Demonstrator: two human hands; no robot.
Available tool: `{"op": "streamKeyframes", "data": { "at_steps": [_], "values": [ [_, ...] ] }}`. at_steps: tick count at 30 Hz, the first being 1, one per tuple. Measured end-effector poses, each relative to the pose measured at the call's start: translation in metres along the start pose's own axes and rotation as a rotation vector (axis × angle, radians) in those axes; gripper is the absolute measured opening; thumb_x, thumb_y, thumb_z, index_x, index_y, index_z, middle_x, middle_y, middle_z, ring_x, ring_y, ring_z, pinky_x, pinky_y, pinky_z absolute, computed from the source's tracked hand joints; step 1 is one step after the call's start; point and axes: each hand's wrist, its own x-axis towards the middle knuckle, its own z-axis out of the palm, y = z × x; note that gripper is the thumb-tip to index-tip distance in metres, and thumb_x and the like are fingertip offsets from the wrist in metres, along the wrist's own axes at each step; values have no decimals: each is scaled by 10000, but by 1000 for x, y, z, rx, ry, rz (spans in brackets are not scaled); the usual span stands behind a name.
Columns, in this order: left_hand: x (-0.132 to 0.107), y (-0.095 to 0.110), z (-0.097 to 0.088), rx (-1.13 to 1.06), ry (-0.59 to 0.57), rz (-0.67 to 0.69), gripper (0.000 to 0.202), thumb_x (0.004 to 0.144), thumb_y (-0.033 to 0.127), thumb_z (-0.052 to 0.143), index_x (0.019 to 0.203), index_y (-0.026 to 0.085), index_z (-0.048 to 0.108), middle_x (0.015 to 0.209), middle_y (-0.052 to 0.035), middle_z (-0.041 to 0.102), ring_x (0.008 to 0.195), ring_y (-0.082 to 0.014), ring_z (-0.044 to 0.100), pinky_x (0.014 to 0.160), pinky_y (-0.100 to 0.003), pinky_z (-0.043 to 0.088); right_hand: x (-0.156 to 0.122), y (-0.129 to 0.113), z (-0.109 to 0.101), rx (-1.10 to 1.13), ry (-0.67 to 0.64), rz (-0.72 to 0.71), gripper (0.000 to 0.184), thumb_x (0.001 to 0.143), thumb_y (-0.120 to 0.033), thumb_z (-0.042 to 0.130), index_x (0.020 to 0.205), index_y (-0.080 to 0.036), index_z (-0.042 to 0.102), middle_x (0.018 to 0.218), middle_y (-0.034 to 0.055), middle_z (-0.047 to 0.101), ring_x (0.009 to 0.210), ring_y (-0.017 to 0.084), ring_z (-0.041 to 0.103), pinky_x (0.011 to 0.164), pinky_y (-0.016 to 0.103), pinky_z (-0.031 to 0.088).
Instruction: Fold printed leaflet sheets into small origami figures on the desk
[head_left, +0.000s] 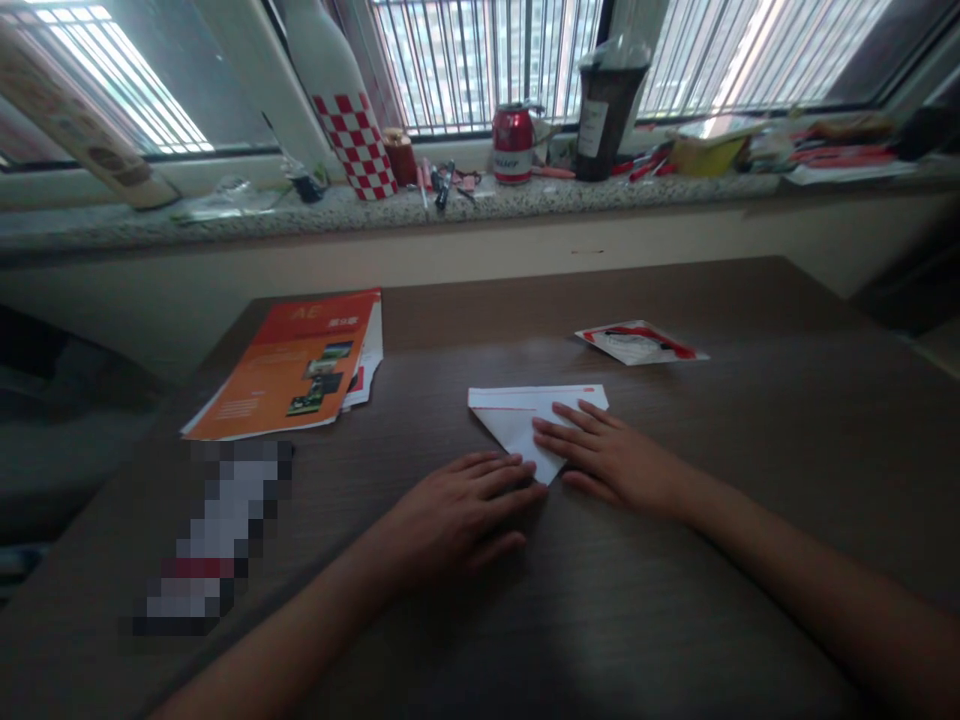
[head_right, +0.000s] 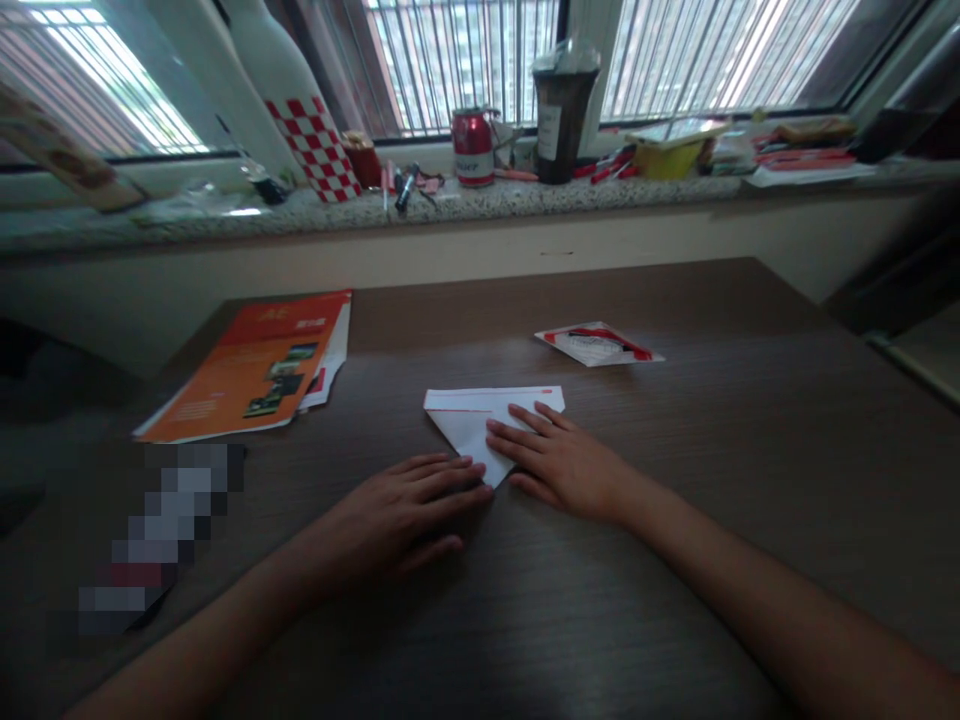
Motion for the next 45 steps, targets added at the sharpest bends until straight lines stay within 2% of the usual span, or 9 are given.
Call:
{"op": "streamKeyframes", "data": {
  "at_steps": [7, 14, 17, 20, 26, 32, 38, 42, 45],
  "values": [
    [1, 4, 0, 18, 30, -35, 521, 1097, 495, 511, 1584, 313, 482, 1625, -50, 503, 1460, -306, 508, 1216, -508, 384, 6, -8, -1, 60, 70, 76, 428, 1089, -399, 524, 1500, -294, 581, 1609, 15, 542, 1555, 290, 392, 1272, 607, 316],
    [4, 6, 3, 13, 60, -43, 503, 1131, 504, 421, 1586, 298, 475, 1609, -43, 526, 1450, -277, 521, 1226, -494, 341, 10, -12, 2, 55, 141, 87, 381, 1046, -375, 607, 1415, -289, 642, 1553, 27, 606, 1507, 301, 463, 1248, 612, 356],
    [5, 8, 4, 33, 82, -49, 491, 1133, 493, 421, 1575, 289, 490, 1584, -44, 556, 1439, -268, 533, 1231, -499, 319, 10, -14, 3, 61, 167, 75, 384, 1039, -359, 614, 1411, -269, 642, 1544, 48, 612, 1519, 295, 449, 1257, 598, 353],
    [5, 8, 5, 38, 85, -50, 463, 1141, 450, 413, 1568, 292, 498, 1571, -30, 571, 1427, -251, 545, 1225, -476, 325, 10, -17, 4, 76, 177, 85, 410, 1032, -371, 624, 1425, -251, 631, 1546, 74, 608, 1519, 292, 451, 1235, 573, 403],
    [4, -1, 4, -6, 51, -47, 462, 1148, 418, 410, 1580, 276, 489, 1636, -27, 492, 1451, -219, 527, 1232, -412, 322, 12, -21, 2, 106, 166, 106, 418, 1008, -397, 663, 1393, -234, 643, 1528, 108, 617, 1482, 307, 499, 1227, 575, 414],
    [0, -9, 3, -40, 63, -45, 458, 1153, 419, 401, 1607, 374, 440, 1625, 17, 505, 1552, -240, 392, 1274, -485, 202, 12, -21, 2, 119, 166, 106, 429, 1010, -392, 660, 1413, -250, 628, 1529, 117, 612, 1487, 318, 491, 1224, 606, 403],
    [-3, -18, 4, -76, 69, -20, 480, 1148, 414, 426, 1623, 357, 407, 1659, 5, 460, 1507, -206, 456, 1275, -425, 242, 11, -20, 2, 120, 145, 114, 453, 1001, -394, 674, 1431, -262, 620, 1549, 104, 596, 1495, 310, 481, 1234, 591, 396],
    [-5, -24, 5, -3, 89, -43, 459, 1141, 440, 432, 1599, 414, 447, 1642, 26, 483, 1519, -257, 425, 1264, -476, 239, 11, -19, 2, 105, 130, 115, 452, 1008, -413, 662, 1427, -247, 623, 1563, 107, 583, 1500, 316, 474, 1234, 596, 394],
    [-7, -28, 3, 13, 71, -71, 471, 1141, 464, 425, 1611, 419, 427, 1653, 17, 467, 1497, -255, 453, 1239, -462, 279, 11, -18, 2, 86, 122, 108, 454, 1020, -431, 644, 1431, -239, 618, 1568, 110, 578, 1504, 318, 469, 1234, 596, 395]
  ]
}}
